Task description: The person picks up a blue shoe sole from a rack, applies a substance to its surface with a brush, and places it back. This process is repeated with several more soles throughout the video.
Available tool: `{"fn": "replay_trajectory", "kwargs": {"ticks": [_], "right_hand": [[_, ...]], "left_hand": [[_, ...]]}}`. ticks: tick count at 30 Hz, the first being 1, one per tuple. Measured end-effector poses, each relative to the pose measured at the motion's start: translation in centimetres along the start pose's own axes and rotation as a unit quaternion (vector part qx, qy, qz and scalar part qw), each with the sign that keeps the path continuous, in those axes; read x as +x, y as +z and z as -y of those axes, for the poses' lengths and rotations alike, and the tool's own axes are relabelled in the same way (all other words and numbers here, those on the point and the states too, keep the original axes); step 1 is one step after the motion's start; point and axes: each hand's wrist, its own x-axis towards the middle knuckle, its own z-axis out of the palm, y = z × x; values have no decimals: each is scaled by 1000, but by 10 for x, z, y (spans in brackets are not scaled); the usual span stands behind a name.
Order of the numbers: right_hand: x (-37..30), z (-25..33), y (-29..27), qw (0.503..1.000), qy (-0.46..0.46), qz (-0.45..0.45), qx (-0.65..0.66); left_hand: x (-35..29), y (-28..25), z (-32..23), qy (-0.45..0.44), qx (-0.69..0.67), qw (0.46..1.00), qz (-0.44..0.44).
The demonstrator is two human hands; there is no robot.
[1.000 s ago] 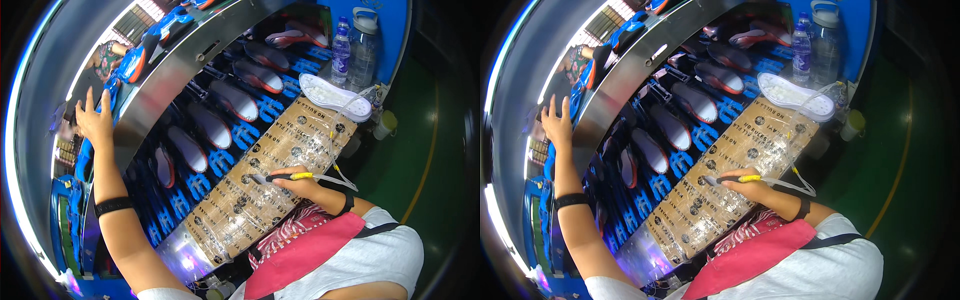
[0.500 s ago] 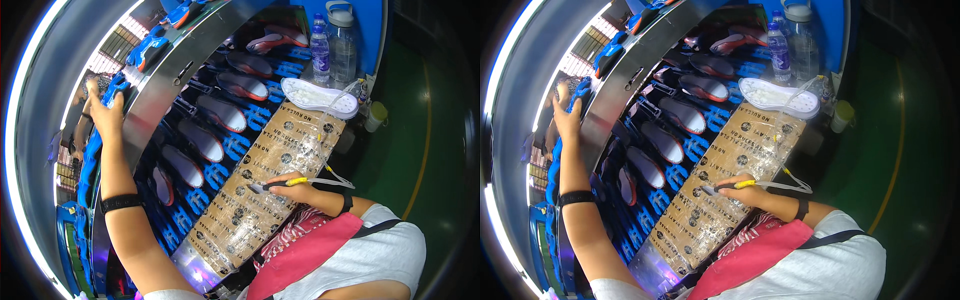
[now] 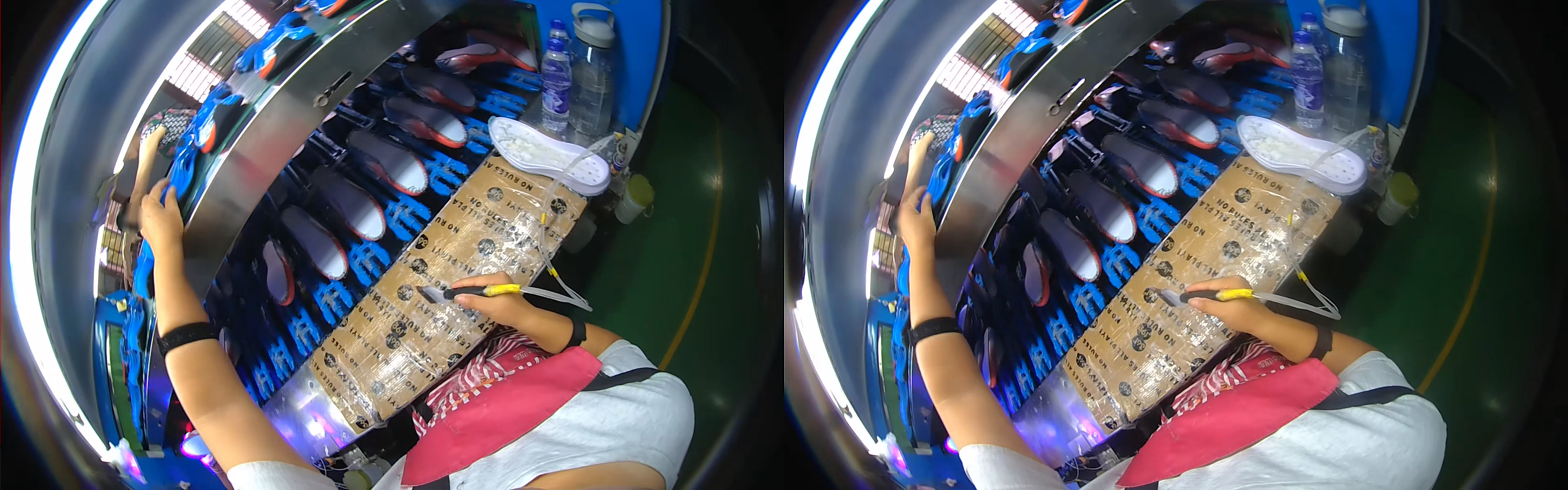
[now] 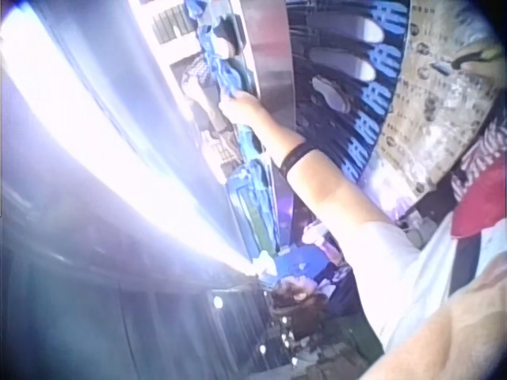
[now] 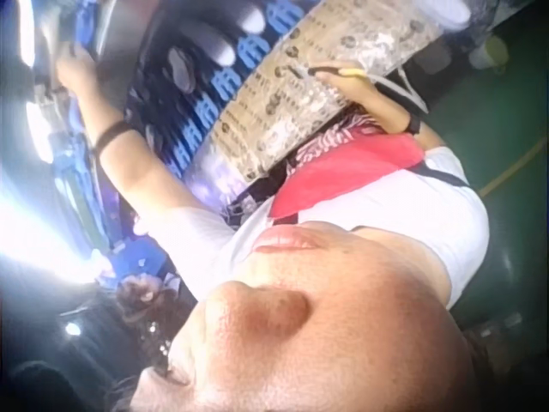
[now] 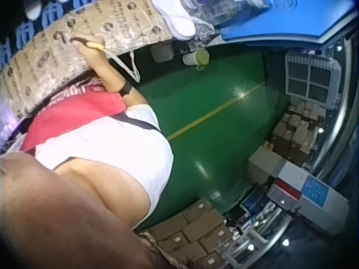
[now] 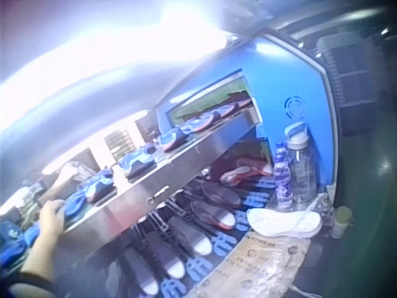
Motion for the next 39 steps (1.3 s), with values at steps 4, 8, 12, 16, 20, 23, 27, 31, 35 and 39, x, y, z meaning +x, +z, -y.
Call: {"fn": "replay_trajectory", "kwargs": {"ticks": [4,8,12,16,20,23,27,31,35,39], "right_hand": [[4,-9,-2,1000,-3,-17,20],[8,-13,1,1000,9,-20,19],[7,0,14,999,26,-5,20],[5,3,21,999,30,-6,-14],[1,-4,19,999,18,3,-29],[-1,-8,16,999,14,-30,-9],[3,-15,13,999,16,-33,-6],[3,-19,19,998,37,-47,36],[7,-13,26,997,28,-37,62],[18,-4,27,990,30,-44,127]], "left_hand": [[-48,-45,-36,72,-162,942,-285],[-104,-70,-28,-81,-206,834,-506],[-138,-74,-13,-305,-700,497,-412],[-158,-34,-45,-222,-968,89,78],[-181,-19,-79,-65,-979,-85,175],[-202,-30,-104,-86,-985,49,138],[-252,-15,-115,-180,-966,85,166],[-307,-13,-115,-255,-937,141,195],[-356,-15,-109,-366,-903,147,173],[-380,8,-108,-386,-897,75,201]]}}
